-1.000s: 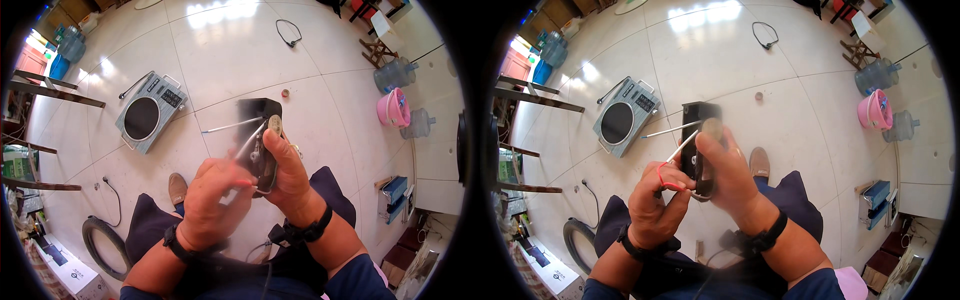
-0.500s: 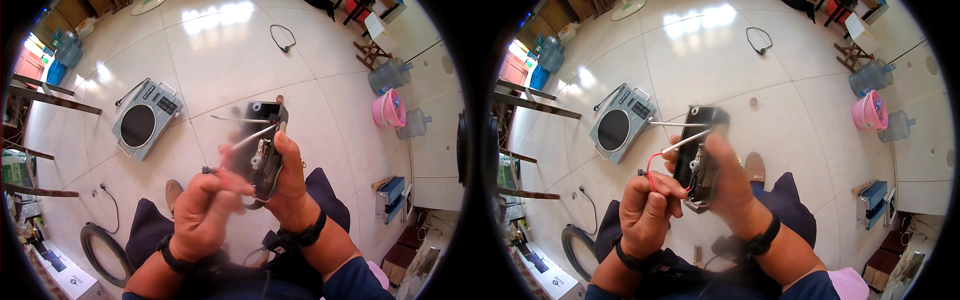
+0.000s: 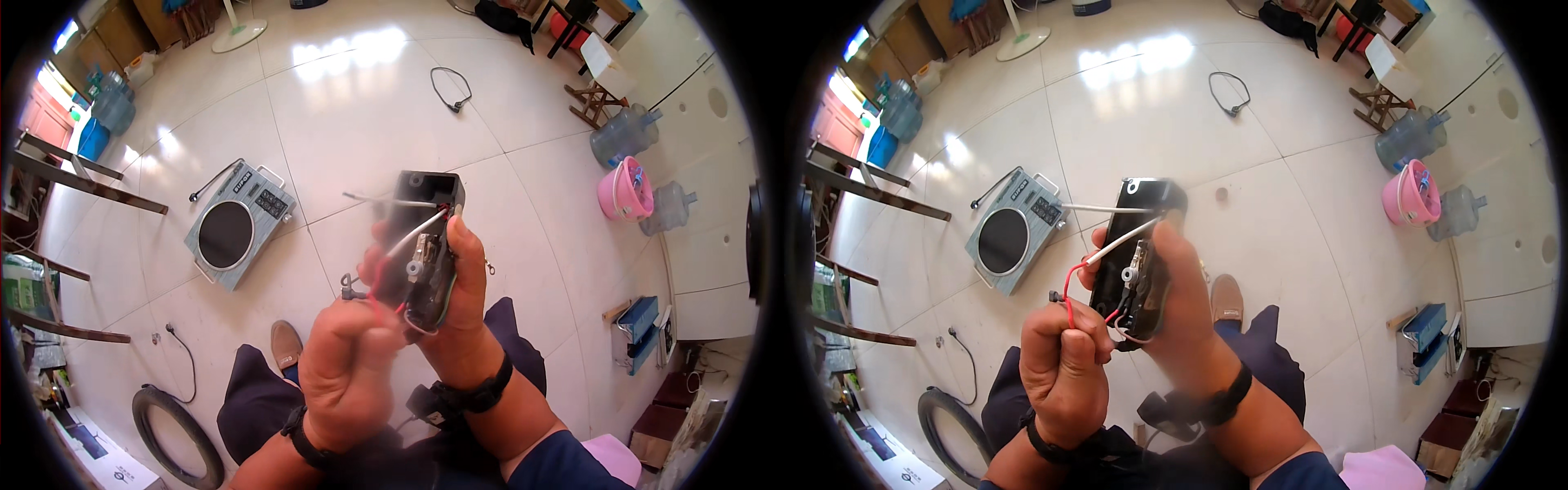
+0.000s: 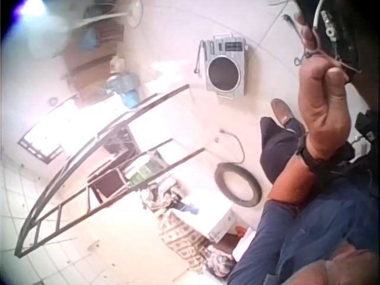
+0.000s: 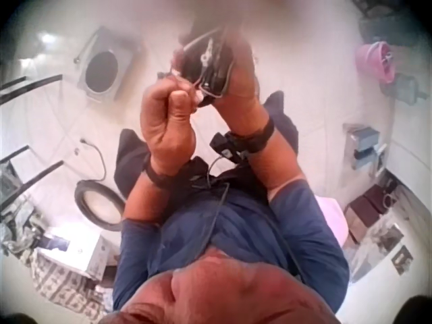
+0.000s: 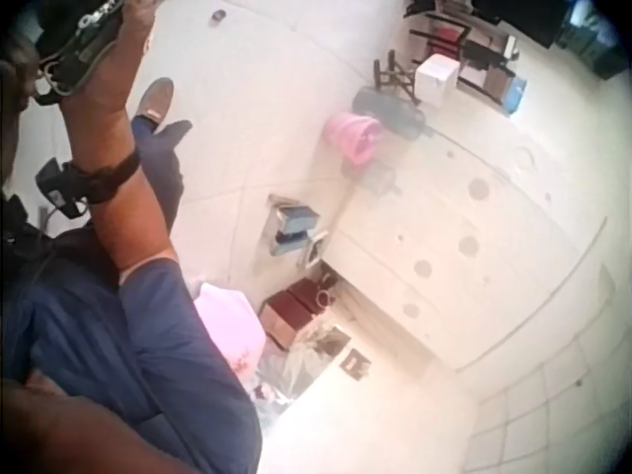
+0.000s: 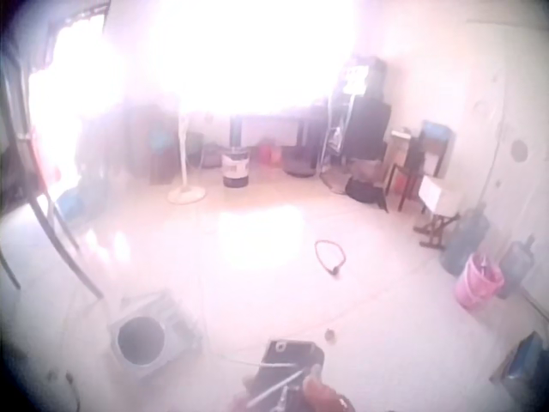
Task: The person picks up a plastic bottle, rotates a floor fan, and then sits on the floor to manipulate wires inside a black electronic component housing by hand.
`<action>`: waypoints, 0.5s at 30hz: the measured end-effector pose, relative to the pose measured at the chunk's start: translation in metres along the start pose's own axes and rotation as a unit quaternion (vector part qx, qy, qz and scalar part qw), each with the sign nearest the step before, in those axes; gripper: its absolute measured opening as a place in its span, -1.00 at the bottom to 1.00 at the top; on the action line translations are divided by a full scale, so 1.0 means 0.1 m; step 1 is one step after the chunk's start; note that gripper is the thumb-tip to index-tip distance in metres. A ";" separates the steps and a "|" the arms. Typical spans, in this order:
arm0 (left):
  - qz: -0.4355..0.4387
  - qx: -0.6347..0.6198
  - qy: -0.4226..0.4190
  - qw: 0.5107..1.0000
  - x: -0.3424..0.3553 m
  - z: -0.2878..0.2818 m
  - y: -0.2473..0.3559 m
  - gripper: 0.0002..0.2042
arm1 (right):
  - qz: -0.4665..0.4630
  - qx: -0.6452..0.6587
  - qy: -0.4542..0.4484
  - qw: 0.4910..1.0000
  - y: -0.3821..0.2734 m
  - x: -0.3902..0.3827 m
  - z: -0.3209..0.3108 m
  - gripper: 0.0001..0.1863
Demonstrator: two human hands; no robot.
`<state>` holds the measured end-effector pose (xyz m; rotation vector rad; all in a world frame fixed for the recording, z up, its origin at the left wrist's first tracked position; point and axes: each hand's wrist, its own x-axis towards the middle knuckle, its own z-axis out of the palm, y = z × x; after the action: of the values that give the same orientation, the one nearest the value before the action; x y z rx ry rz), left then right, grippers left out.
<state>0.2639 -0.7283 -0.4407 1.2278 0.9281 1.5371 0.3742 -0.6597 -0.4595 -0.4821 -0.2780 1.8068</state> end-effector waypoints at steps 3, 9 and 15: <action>-0.013 -0.036 0.028 0.999 0.03 0.05 0.01 -0.86 | 0.005 0.010 -0.017 1.000 -0.02 0.02 0.00 -0.39; -0.007 -0.052 0.042 0.998 0.05 0.03 -0.03 -0.85 | -0.008 -0.005 0.014 1.000 -0.01 0.03 0.04 -0.41; -0.057 -0.097 0.045 0.993 0.13 -0.06 0.05 -0.85 | -0.004 -0.026 -0.023 0.999 -0.08 0.02 0.07 -0.42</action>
<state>0.2563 -0.7178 -0.4333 0.9588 0.8697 1.5623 0.3775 -0.6554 -0.4501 -0.4765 -0.3589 1.8070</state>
